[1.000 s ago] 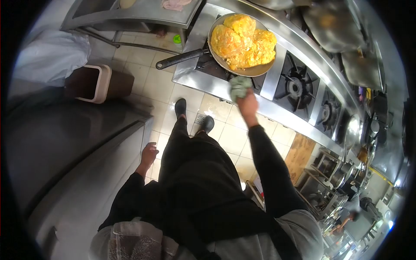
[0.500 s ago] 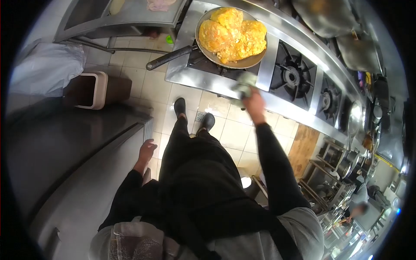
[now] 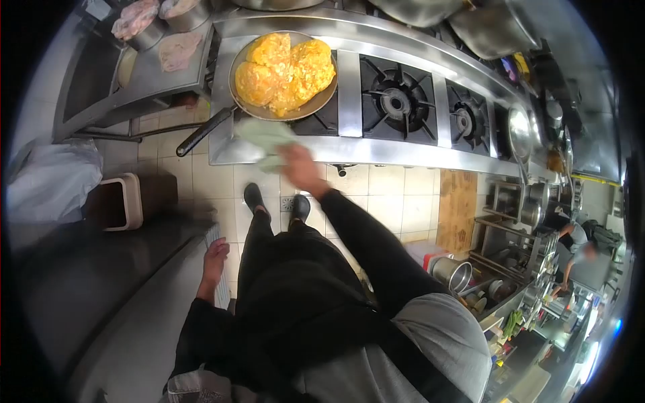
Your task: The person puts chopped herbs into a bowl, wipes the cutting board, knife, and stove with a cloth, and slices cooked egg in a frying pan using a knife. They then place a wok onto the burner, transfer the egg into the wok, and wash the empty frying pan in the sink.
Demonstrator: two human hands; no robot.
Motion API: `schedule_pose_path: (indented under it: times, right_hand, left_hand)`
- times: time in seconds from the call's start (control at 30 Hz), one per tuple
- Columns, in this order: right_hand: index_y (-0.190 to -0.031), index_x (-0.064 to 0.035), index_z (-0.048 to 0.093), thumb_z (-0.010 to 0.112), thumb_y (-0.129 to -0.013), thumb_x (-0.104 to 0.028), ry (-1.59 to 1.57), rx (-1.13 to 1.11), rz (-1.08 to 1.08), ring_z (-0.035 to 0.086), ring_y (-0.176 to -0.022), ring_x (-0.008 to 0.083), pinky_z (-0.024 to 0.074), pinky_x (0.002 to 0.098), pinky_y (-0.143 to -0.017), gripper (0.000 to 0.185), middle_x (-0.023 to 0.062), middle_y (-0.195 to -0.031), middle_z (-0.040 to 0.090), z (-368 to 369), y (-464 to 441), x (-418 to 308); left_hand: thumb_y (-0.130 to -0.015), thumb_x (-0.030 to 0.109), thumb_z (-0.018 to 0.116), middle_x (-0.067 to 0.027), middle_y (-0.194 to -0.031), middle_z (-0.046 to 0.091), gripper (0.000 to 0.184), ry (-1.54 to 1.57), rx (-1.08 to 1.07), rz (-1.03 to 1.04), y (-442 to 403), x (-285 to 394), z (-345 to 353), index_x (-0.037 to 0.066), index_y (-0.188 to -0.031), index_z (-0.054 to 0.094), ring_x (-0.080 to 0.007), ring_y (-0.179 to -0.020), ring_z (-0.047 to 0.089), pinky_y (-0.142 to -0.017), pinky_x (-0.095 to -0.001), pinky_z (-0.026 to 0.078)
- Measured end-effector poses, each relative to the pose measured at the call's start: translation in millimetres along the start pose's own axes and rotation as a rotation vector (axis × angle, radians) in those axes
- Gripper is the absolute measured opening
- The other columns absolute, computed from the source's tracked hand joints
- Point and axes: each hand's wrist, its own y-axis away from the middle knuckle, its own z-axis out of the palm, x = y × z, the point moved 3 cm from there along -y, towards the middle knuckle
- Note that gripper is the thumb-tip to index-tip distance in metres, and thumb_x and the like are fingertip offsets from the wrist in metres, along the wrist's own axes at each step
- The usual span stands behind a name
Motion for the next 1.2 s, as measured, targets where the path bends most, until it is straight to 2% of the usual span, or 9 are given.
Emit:
schedule_pose_path:
  times: [0.1, 0.17, 0.2, 0.23, 0.3, 0.53, 0.73, 0.93, 1.2]
  right_hand:
    - [-0.127, -0.0077, 0.055, 0.067, -0.077, -0.015, 0.069, 0.184, 0.715, 0.054, -0.109, 0.0381, 0.0425, 0.0506, -0.094, 0.052, 0.0202, -0.12, 0.057, -150, 113, 117]
    - [-0.125, -0.0081, 0.058, 0.059, -0.089, -0.027, 1.088, 0.188, 0.492, 0.056, -0.106, 0.0366, 0.0444, 0.0508, -0.087, 0.041, 0.0213, -0.117, 0.06, -216, 253, 295]
    - [-0.126, -0.0082, 0.058, 0.056, -0.091, -0.03, 0.773, -0.357, 0.983, 0.058, -0.103, 0.0358, 0.0447, 0.0522, -0.085, 0.041, 0.0226, -0.118, 0.06, -292, 230, 269]
    - [-0.126, -0.0089, 0.058, 0.057, -0.091, -0.032, 0.489, 0.426, 0.693, 0.06, -0.1, 0.0343, 0.0457, 0.0527, -0.082, 0.042, 0.0228, -0.116, 0.061, -330, 230, 254]
    - [-0.125, -0.0045, 0.058, 0.058, -0.091, -0.031, 0.746, 0.049, 1.023, 0.06, -0.101, 0.0351, 0.0469, 0.0505, -0.086, 0.043, 0.0228, -0.114, 0.061, -333, 256, 328]
    - [-0.135, 0.0023, 0.047, 0.058, -0.085, -0.008, 0.22, 0.076, 0.344, 0.06, -0.106, 0.0448, 0.0491, 0.0479, -0.093, 0.052, 0.0305, -0.132, 0.052, -40, 103, 71]
    - [-0.126, 0.002, 0.052, 0.059, -0.094, -0.012, -0.989, 0.187, 0.719, 0.058, -0.109, 0.0252, 0.0466, 0.0354, -0.095, 0.035, 0.0154, -0.117, 0.062, -85, 21, -27]
    - [-0.112, 0.0002, 0.049, 0.065, -0.093, -0.016, -0.254, 0.606, 0.506, 0.055, -0.099, 0.028, 0.0451, 0.0386, -0.09, 0.03, 0.0174, -0.109, 0.055, -214, -14, 7]
    - [-0.115, -0.0026, 0.059, 0.056, -0.083, -0.008, 0.476, 0.039, 0.206, 0.044, -0.13, 0.0427, 0.0397, 0.05, -0.105, 0.032, 0.0293, -0.138, 0.045, -121, -29, 117]
  left_hand:
    - [-0.09, 0.021, 0.062, 0.0009, -0.1, 0.065, 0.037, 0.007, 0.055, -0.068, 12, -3, -17, 0.005, -0.123, 0.059, -0.009, -0.089, 0.058, -0.08, -0.0296, 0.044]
    - [-0.09, 0.02, 0.063, 0.0012, -0.098, 0.065, 0.036, -0.032, 0.058, -0.136, 20, -27, -36, 0.005, -0.122, 0.06, -0.0086, -0.088, 0.058, -0.079, -0.0288, 0.044]
    - [-0.09, 0.02, 0.063, 0.0015, -0.096, 0.064, 0.034, -0.065, 0.066, -0.202, 19, -36, -41, 0.005, -0.121, 0.06, -0.0082, -0.086, 0.058, -0.077, -0.028, 0.045]
    - [-0.09, 0.02, 0.063, 0.0015, -0.096, 0.064, 0.034, -0.055, 0.092, -0.187, 20, -32, -39, 0.005, -0.121, 0.06, -0.0082, -0.086, 0.058, -0.077, -0.028, 0.045]
    - [-0.088, 0.017, 0.064, 0.0023, -0.083, 0.061, 0.03, -0.086, 0.112, -0.115, 33, -25, -37, 0.004, -0.116, 0.063, -0.0082, -0.077, 0.056, -0.07, -0.0245, 0.044]
    - [-0.092, 0.018, 0.066, -0.0006, -0.097, 0.065, 0.035, -0.196, -0.112, 0.114, -10, 61, 48, 0.005, -0.124, 0.061, -0.0101, -0.088, 0.059, -0.082, -0.0276, 0.046]
    - [-0.093, 0.016, 0.062, -0.0047, -0.107, 0.066, 0.038, -0.034, -0.335, 0.128, -17, 128, 109, 0.006, -0.129, 0.057, -0.0148, -0.098, 0.062, -0.087, -0.0312, 0.049]
    - [-0.095, 0.019, 0.062, -0.0031, -0.098, 0.066, 0.033, -0.056, -0.162, 0.078, -57, 78, 59, 0.006, -0.125, 0.06, -0.0123, -0.089, 0.062, -0.078, -0.0284, 0.05]
    - [-0.096, 0.015, 0.058, -0.0001, -0.089, 0.064, 0.026, -0.005, 0.045, -0.059, -35, 40, 45, 0.003, -0.119, 0.062, -0.0084, -0.078, 0.059, -0.068, -0.0233, 0.046]
